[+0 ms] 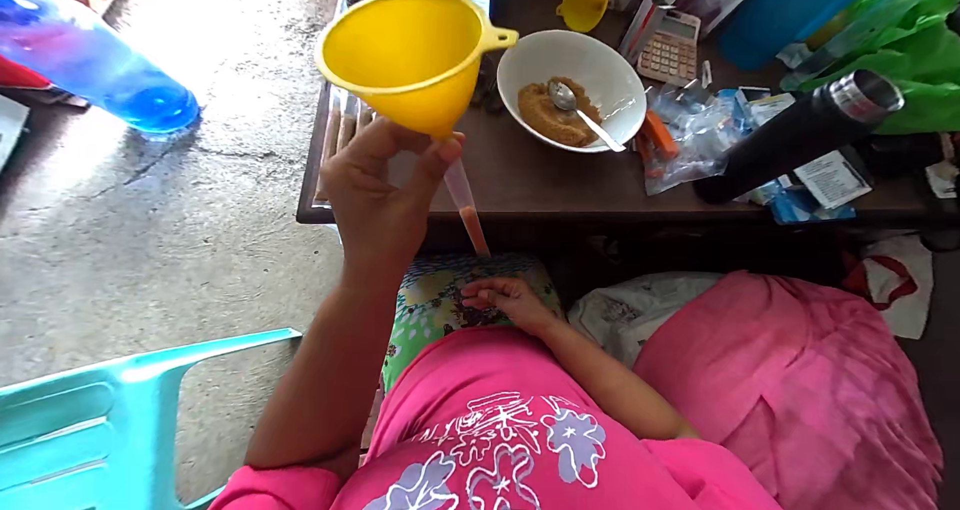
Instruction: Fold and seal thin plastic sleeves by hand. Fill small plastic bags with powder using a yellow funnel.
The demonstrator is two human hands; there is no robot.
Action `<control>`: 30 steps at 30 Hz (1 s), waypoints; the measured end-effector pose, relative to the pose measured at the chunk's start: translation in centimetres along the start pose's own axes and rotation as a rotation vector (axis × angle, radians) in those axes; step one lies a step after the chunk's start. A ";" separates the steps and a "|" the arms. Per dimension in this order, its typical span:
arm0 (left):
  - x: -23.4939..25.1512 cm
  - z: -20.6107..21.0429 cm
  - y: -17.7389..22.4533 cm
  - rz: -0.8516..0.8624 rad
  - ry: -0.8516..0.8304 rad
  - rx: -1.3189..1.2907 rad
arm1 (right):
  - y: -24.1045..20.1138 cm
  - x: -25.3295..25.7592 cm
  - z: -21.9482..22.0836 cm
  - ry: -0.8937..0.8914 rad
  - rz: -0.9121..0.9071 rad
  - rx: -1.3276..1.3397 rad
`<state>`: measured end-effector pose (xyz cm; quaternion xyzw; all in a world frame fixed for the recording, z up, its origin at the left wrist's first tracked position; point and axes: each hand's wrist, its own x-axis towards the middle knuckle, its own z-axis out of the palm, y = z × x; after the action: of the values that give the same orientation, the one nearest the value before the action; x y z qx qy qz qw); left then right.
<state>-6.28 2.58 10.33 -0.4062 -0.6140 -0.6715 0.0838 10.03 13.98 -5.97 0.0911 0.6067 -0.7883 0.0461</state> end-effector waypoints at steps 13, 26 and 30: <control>1.7 -0.5 1.7 0.060 0.019 -0.014 | -3.7 3.7 1.4 0.238 -0.238 -0.090; 1.7 -0.4 1.9 0.089 0.018 0.001 | -4.3 2.2 1.2 0.276 -0.258 -0.359; 1.8 -0.5 2.1 0.084 0.021 0.018 | -4.1 2.1 1.1 0.264 -0.305 -0.434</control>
<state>-6.40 2.38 13.11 -0.4238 -0.6017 -0.6660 0.1218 7.18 14.03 -2.26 0.0884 0.7687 -0.6192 -0.1337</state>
